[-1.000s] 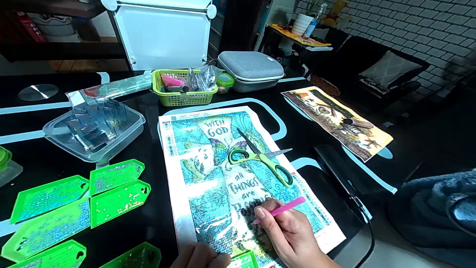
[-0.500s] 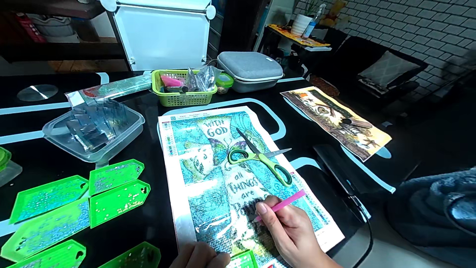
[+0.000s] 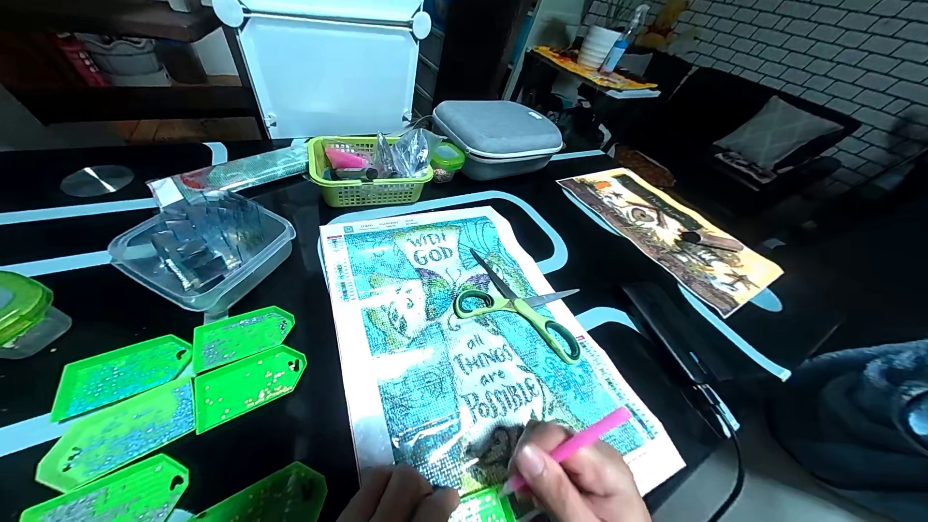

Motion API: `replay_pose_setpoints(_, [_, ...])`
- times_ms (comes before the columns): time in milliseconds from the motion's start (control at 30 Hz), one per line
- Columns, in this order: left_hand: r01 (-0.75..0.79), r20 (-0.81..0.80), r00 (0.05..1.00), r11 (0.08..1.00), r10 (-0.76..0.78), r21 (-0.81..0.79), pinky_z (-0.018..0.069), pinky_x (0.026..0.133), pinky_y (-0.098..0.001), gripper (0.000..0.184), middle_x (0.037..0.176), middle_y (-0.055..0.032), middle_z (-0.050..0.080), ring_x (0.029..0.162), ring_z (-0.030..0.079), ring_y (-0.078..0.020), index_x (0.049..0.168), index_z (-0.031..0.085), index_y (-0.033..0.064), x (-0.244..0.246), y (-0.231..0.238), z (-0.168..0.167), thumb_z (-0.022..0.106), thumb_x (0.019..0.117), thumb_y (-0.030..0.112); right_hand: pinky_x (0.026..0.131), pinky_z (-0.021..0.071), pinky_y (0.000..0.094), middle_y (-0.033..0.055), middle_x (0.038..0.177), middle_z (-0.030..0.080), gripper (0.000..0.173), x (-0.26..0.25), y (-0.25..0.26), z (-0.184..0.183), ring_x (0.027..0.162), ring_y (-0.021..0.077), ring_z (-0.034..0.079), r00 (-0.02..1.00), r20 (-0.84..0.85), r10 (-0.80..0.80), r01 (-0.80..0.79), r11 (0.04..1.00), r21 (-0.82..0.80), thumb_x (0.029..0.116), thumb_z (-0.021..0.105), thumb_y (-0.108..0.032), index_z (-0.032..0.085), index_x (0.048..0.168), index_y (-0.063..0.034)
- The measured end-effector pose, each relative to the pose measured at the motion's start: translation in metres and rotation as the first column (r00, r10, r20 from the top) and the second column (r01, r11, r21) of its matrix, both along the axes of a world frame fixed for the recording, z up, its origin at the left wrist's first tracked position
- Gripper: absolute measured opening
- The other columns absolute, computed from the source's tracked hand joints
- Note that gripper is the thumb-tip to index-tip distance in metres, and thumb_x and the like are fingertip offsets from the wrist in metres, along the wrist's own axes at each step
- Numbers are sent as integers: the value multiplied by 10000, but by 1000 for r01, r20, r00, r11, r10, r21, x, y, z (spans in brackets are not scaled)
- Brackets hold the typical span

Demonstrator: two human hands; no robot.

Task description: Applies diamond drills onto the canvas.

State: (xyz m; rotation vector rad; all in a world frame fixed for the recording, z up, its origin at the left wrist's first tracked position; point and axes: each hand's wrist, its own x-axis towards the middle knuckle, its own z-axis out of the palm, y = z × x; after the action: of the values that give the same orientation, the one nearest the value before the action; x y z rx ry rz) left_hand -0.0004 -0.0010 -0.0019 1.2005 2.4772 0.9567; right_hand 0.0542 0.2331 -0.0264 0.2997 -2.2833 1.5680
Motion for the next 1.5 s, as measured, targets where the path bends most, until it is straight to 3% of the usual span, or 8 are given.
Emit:
replay_pose_setpoints(100, [-1,6,1000,1000,1,-3,564,816,-428,416,1058,-185,699,1021,656,-369,1187,743,46,0,0,0,790,854,291,720,531,220,98,761,638,283,7,-11,-3,734,89,643,997,5,73,-74,997,39,1093,515,-200,611,912,-3])
replay_pose_setpoints(300, [-16,7,1000,1000,16,4,562,827,-424,412,1052,-180,699,1029,654,-367,1170,745,41,1,1,0,795,846,290,735,514,229,111,741,624,309,6,-12,-7,743,135,631,993,-36,114,-109,987,118,1092,514,-202,619,879,-5])
replay_pose_setpoints(733, [-11,4,1000,1000,11,0,564,826,-431,415,1056,-182,701,1033,656,-372,1164,747,41,1,1,0,805,834,285,758,534,217,114,762,640,310,7,-11,-4,773,116,654,994,0,114,-113,989,91,1090,520,-204,616,882,4])
replay_pose_setpoints(900, [-7,-7,1000,1000,7,-3,566,828,-425,410,1055,-179,703,1033,659,-369,1158,746,35,1,2,0,802,838,285,749,505,229,117,752,630,303,5,-11,-7,754,147,625,989,-41,142,-135,979,153,1085,527,-183,622,865,2])
replay_pose_setpoints(1067, [-7,-1,1000,1000,7,-9,561,831,-420,412,1055,-174,702,1035,655,-363,1171,746,46,1,1,0,798,841,288,714,532,196,97,762,648,286,7,-10,-3,735,78,646,995,8,102,-102,994,28,1087,527,-188,625,903,8])
replay_pose_setpoints(1167, [-10,10,1000,1000,10,-7,562,830,-418,413,1055,-177,698,1036,653,-365,1175,746,46,1,1,0,798,843,287,648,531,142,-7,773,663,226,3,-6,1,704,-32,631,995,62,81,-72,989,-130,1094,518,-199,634,960,-59])
replay_pose_setpoints(1333, [-13,-4,1000,1000,13,5,562,835,-418,407,1051,-181,701,1033,657,-367,1158,748,40,1,2,-1,800,841,291,751,517,226,113,758,639,302,4,-9,-1,754,122,635,990,-16,142,-140,984,107,1082,536,-189,626,869,7])
replay_pose_setpoints(1500, [-12,-5,1000,1000,12,6,562,830,-420,407,1050,-182,699,1032,656,-365,1160,746,35,1,1,-1,798,844,286,766,499,237,117,752,632,299,4,-11,-5,760,162,622,987,-59,147,-134,972,192,1079,535,-188,627,861,-6])
